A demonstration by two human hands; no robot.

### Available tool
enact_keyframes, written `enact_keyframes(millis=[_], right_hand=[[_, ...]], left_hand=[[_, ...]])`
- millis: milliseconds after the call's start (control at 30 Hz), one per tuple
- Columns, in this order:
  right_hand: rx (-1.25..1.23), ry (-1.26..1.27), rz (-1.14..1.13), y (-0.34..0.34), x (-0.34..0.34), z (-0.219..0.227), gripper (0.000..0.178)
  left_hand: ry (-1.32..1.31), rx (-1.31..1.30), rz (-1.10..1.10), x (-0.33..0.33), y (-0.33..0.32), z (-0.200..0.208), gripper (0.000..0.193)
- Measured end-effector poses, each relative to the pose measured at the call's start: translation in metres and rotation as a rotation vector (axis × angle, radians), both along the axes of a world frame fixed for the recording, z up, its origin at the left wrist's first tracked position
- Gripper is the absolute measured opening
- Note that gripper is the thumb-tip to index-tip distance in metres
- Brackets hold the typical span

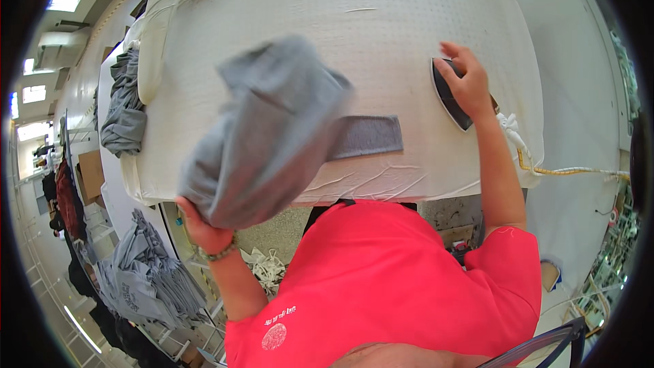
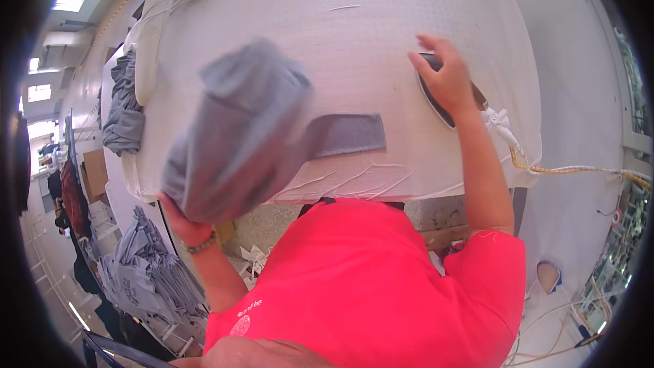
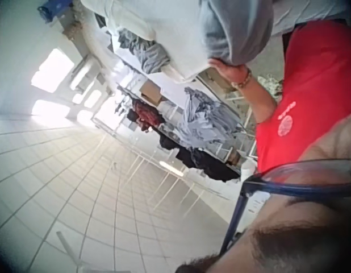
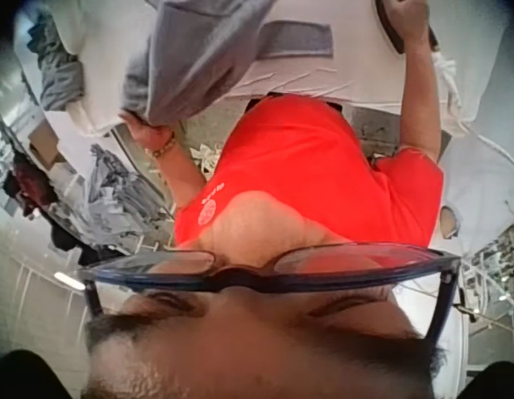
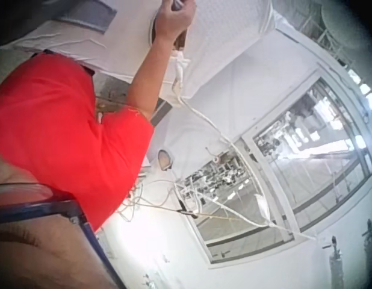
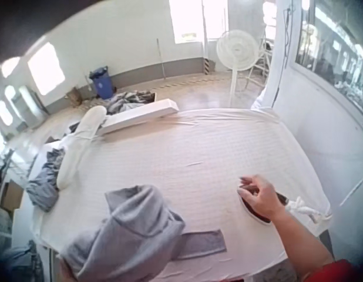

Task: Ironing and folding a grey hoodie on a pressing table.

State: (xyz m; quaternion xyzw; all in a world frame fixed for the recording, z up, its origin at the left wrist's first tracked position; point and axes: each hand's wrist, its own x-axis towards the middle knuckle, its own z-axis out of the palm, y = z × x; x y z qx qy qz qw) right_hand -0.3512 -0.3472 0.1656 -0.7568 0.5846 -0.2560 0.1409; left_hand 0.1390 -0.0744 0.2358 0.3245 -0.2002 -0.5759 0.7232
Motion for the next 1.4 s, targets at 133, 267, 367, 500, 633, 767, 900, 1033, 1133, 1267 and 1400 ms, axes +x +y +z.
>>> enact_keyframes(millis=[133, 267, 367, 500, 633, 767, 900, 1033, 1133, 1267, 1400], right_hand=[[0.536, -0.704, -0.066, -0.001, 0.042, -0.035, 0.051], [0.639, -0.443, 0.042, 0.009, 0.074, -0.069, 0.055], [0.688, -0.157, 0.211, 0.025, 0.071, -0.071, 0.058], [0.878, 0.147, 0.444, 0.067, 0.041, -0.055, 0.060], [0.757, 0.389, 0.630, 0.135, 0.015, -0.053, 0.050], [0.733, 0.426, 0.617, 0.144, 0.006, -0.050, 0.039], [0.332, -0.074, 0.153, 0.101, 0.006, -0.010, 0.036], [-0.186, -0.074, 0.349, 0.090, 0.049, 0.031, 0.041], [-0.166, -0.197, 0.492, 0.113, 0.090, 0.046, 0.039], [0.092, -0.358, 0.528, 0.151, 0.114, 0.057, 0.035], [0.330, -0.349, 0.259, 0.164, 0.104, 0.044, 0.031]], left_hand=[[-0.113, 0.430, 0.346, -0.030, 0.032, -0.049, 0.053], [-0.361, 0.559, 0.444, -0.064, 0.055, -0.087, 0.046], [-0.321, 0.496, 0.440, -0.071, 0.065, -0.091, 0.042], [-0.363, 0.482, 0.523, -0.064, 0.065, -0.081, 0.040], [-0.339, 0.470, 0.580, -0.057, 0.042, -0.073, 0.040], [-0.284, 0.275, 0.581, -0.029, -0.002, -0.052, 0.043], [-0.408, 0.085, 0.560, 0.031, -0.020, 0.010, 0.058], [-0.720, 0.118, 0.901, 0.088, -0.014, 0.098, 0.066], [-0.851, 0.087, 1.025, 0.133, -0.011, 0.176, 0.070], [-1.035, 0.078, 0.968, 0.214, -0.051, 0.218, 0.075], [-1.369, 0.427, 0.853, 0.274, -0.132, 0.127, 0.064]])
